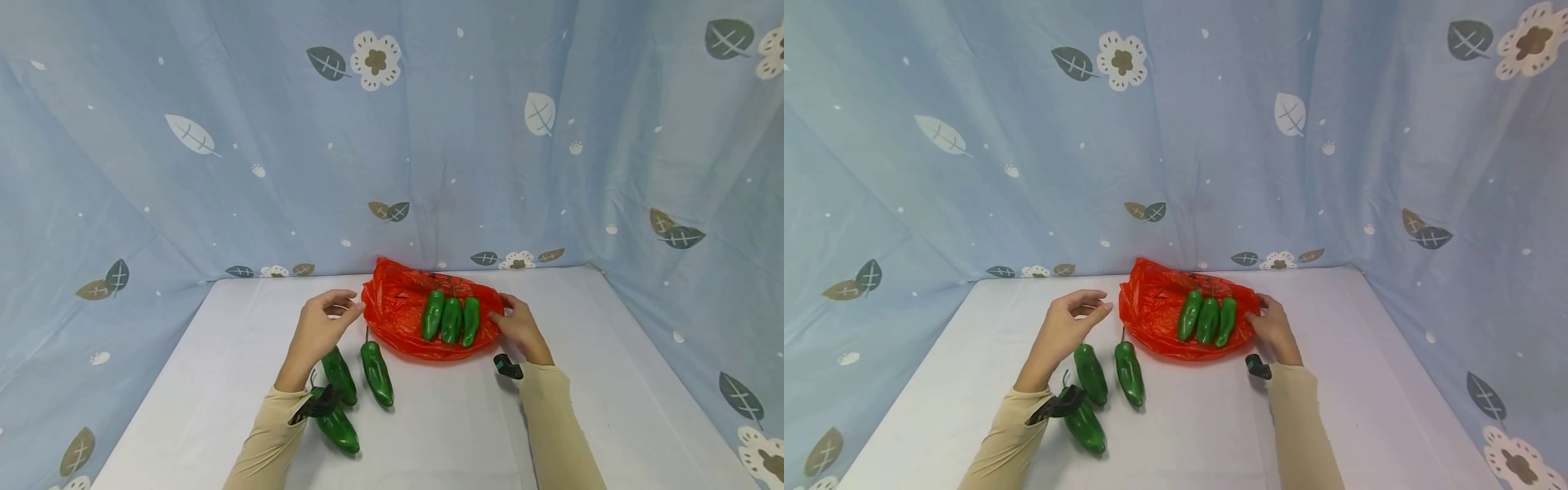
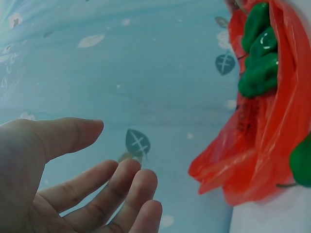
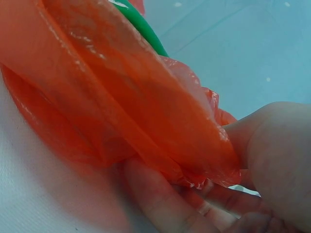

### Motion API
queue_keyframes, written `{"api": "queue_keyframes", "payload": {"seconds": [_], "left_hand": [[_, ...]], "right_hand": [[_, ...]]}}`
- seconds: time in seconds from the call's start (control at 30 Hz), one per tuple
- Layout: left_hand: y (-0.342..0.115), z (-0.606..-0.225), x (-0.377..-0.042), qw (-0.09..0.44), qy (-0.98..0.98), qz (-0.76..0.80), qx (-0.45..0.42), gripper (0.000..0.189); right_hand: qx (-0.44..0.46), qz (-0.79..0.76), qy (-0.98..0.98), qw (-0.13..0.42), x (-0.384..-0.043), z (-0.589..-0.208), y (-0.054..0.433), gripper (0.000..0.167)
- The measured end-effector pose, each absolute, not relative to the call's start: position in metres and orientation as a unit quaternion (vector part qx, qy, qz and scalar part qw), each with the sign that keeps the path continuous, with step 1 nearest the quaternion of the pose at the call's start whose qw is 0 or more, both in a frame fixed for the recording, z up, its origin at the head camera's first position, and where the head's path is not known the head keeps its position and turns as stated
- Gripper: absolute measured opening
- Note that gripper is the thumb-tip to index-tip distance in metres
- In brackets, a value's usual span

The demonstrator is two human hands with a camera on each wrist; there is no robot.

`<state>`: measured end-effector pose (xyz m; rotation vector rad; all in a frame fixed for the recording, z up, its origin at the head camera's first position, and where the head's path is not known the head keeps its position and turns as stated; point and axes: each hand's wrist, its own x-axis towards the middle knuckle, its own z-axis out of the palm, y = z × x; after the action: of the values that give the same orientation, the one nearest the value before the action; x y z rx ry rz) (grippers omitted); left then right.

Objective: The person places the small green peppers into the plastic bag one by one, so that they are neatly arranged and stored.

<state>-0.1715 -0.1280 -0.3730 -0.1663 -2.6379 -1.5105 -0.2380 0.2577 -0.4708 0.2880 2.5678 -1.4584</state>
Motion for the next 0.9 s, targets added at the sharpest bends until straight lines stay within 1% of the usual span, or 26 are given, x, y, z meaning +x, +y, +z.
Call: {"api": "queue_keyframes", "payload": {"seconds": [0.33,0.9], "left_hand": [[-0.148,-0.374,-0.164,0.067,-0.864,-0.498,-0.034,0.035],[-0.188,-0.392,-0.144,0.069,-0.879,-0.472,0.013,0.040]], "right_hand": [[0.094,-0.490,0.862,0.090,-0.238,-0.470,0.258,0.063],[0.085,-0.486,0.866,0.079,-0.239,-0.473,0.260,0.062]]}}
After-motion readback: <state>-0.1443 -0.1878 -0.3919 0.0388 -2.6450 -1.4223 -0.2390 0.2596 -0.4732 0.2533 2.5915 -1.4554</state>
